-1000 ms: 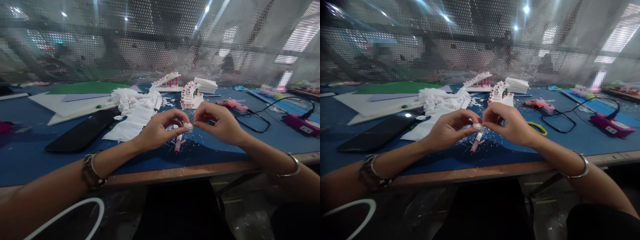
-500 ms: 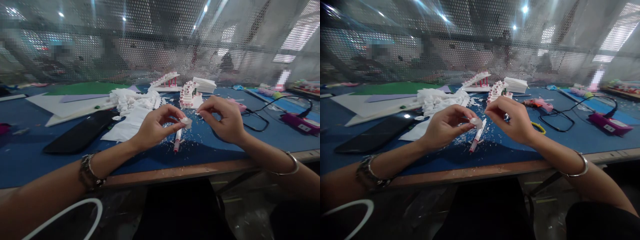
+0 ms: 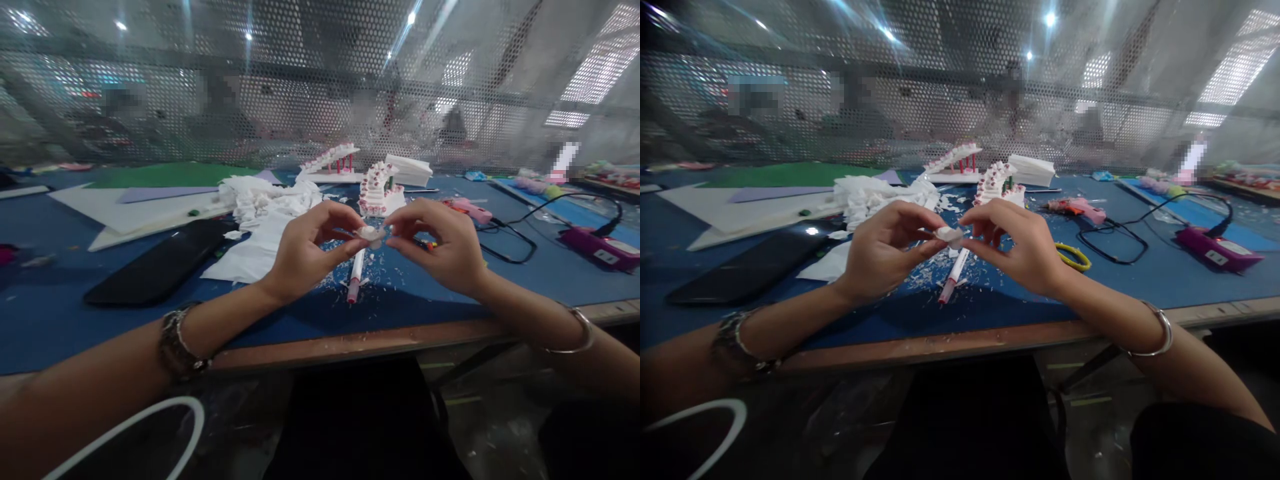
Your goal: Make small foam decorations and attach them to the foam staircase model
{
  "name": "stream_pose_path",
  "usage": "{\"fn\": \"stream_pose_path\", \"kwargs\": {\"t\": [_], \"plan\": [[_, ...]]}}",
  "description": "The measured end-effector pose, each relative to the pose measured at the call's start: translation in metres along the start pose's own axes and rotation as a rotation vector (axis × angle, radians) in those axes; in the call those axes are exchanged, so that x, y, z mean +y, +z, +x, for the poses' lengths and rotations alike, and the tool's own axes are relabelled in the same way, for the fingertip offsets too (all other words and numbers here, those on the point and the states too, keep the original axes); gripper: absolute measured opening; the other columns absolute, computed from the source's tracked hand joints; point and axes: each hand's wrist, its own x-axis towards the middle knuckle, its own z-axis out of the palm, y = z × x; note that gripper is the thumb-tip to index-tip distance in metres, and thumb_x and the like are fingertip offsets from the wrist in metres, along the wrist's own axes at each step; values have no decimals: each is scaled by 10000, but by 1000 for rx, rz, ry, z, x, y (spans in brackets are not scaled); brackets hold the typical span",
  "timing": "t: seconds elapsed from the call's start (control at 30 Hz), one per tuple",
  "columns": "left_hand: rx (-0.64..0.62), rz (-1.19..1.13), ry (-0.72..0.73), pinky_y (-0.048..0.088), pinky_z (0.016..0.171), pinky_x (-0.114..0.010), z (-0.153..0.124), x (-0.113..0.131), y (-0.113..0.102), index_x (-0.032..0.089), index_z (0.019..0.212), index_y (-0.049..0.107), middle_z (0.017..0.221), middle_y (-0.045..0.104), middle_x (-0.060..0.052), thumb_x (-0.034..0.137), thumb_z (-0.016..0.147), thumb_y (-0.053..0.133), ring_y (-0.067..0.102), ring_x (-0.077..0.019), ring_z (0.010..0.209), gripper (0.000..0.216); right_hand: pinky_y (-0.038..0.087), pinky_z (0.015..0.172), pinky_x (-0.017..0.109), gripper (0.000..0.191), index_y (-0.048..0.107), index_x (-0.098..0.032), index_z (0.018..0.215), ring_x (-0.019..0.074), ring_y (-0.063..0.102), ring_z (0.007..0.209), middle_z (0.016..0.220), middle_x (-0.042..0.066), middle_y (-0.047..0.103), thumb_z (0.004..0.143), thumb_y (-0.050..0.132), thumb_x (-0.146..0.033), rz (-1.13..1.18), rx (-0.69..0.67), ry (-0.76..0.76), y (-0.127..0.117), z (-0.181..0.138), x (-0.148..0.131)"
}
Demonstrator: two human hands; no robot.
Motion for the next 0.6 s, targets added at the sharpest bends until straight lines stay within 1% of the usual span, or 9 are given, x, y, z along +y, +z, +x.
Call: {"fn": "stream_pose_path", "kwargs": {"t": [0.07,0.2,0.3,0.6], "plan": [[3,28,2,551,690,-198,0,0,-1,169,865,577,821,631,-2,186,732,662,627,-110,753,159,483,618,196,179,590,-160,958,70,547,680,815,5,580,793,605,-225,45,3,31,-1,1,1],[-36,43,17,548,700,-187,0,0,-2,177,873,603,849,632,-8,174,748,649,616,-106,786,134,467,615,201,107,614,-148,894,71,545,684,799,11,589,797,599,-192,17,-35,-33,-3,4,1],[-44,37,27,547,698,-184,0,-1,-2,175,865,608,839,628,-8,168,746,653,608,-101,781,127,458,626,218,63,619,-147,842,73,544,670,769,10,583,800,597,-188,-2,-38,-59,-4,5,0],[-48,62,52,557,683,-201,1,-2,-3,169,858,604,835,614,-14,192,753,647,600,-105,769,116,454,649,246,67,618,-151,847,88,539,682,761,15,568,804,577,-183,-60,-40,-95,-7,5,-2]]}}
